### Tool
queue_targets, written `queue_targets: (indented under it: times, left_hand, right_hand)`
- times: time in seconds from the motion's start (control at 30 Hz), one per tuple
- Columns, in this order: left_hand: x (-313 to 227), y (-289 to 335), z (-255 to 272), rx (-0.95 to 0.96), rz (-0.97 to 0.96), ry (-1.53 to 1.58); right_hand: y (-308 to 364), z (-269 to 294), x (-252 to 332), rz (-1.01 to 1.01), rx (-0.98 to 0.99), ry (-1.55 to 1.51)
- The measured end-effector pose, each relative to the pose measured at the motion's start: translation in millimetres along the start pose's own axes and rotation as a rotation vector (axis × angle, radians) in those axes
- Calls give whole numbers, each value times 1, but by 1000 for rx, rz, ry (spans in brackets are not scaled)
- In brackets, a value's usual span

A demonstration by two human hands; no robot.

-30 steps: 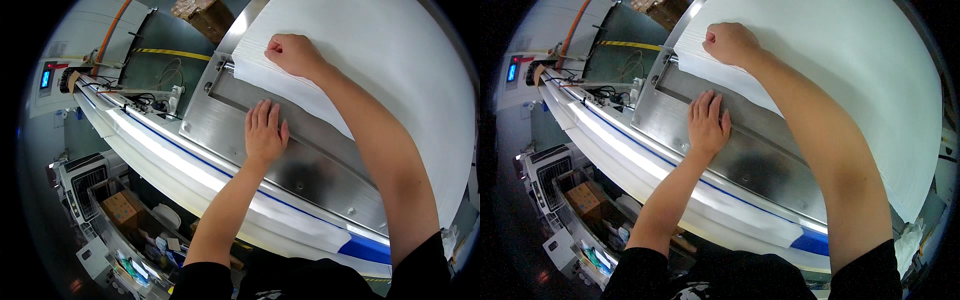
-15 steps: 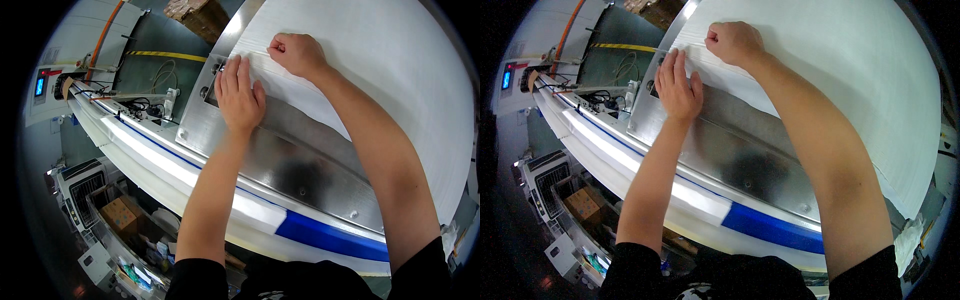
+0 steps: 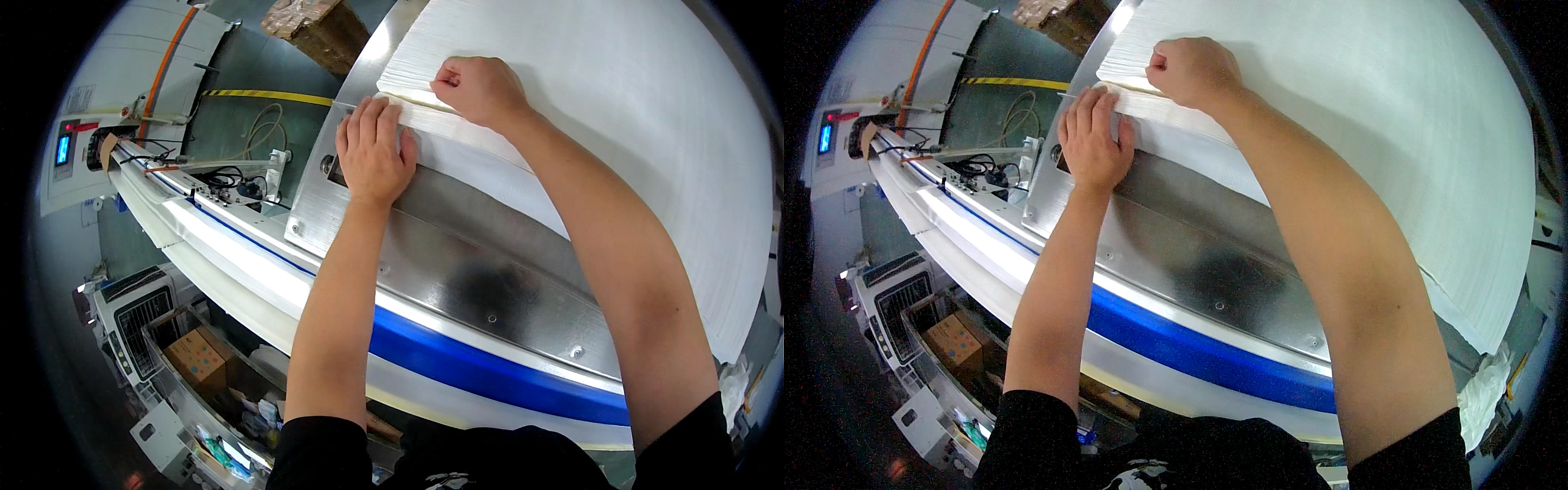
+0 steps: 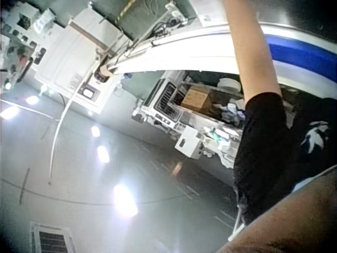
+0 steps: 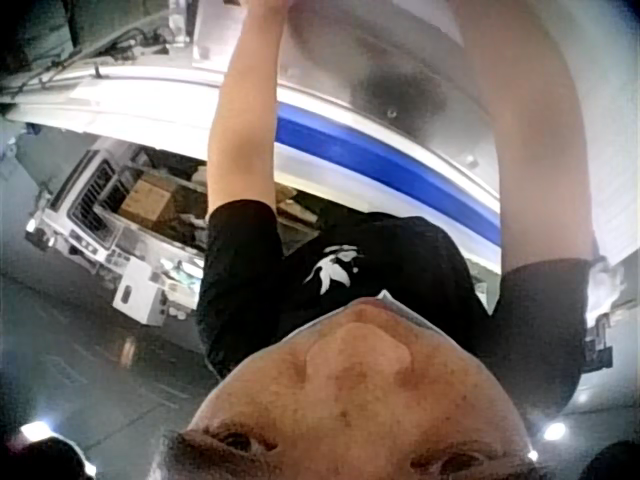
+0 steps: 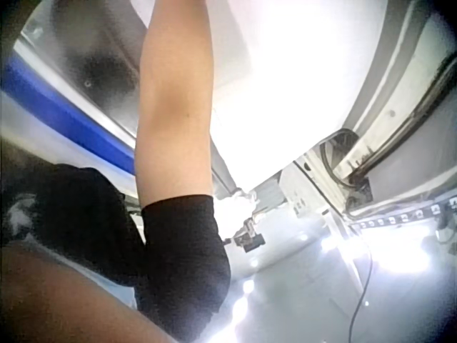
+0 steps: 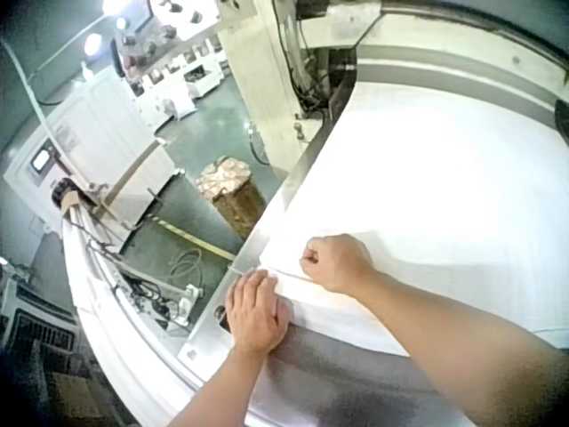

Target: The person repeatedly feeds white sheets into a machine's conveyor, aligning and smoothing them by hand. Later, the person walks to a table, picks up a roll of yellow tape and scissors, cuts a piece of tape, and returns toward the machine.

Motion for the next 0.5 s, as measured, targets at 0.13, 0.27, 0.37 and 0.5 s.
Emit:
queue_targets:
  times: [0.13,0.27,0.37,0.5]
  left_hand:
    - [1,4,6,-16,-6,-5]
    - [1,2,11,-14,6,-21]
    - [0,-4,12,-17,3,-21]
    - [-2,-11,5,2,1,-34]
  right_hand:
    - [0,3,2,26,-32,-62]
    - [-1,3,0,29,-33,-99]
    - [-3,2,-2,12,-21,-98]
    - [-3,1,-3,-15,-15,-90]
Point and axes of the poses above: each hand's wrist, its own y-axis away from the middle knuckle, its own z-axis out of the back of the hand, x = y × z, the point moved 10 cm from there along -y, towards the middle knuckle, and after that the axes turned 11 degrees about -y, right-handed, at the moved point
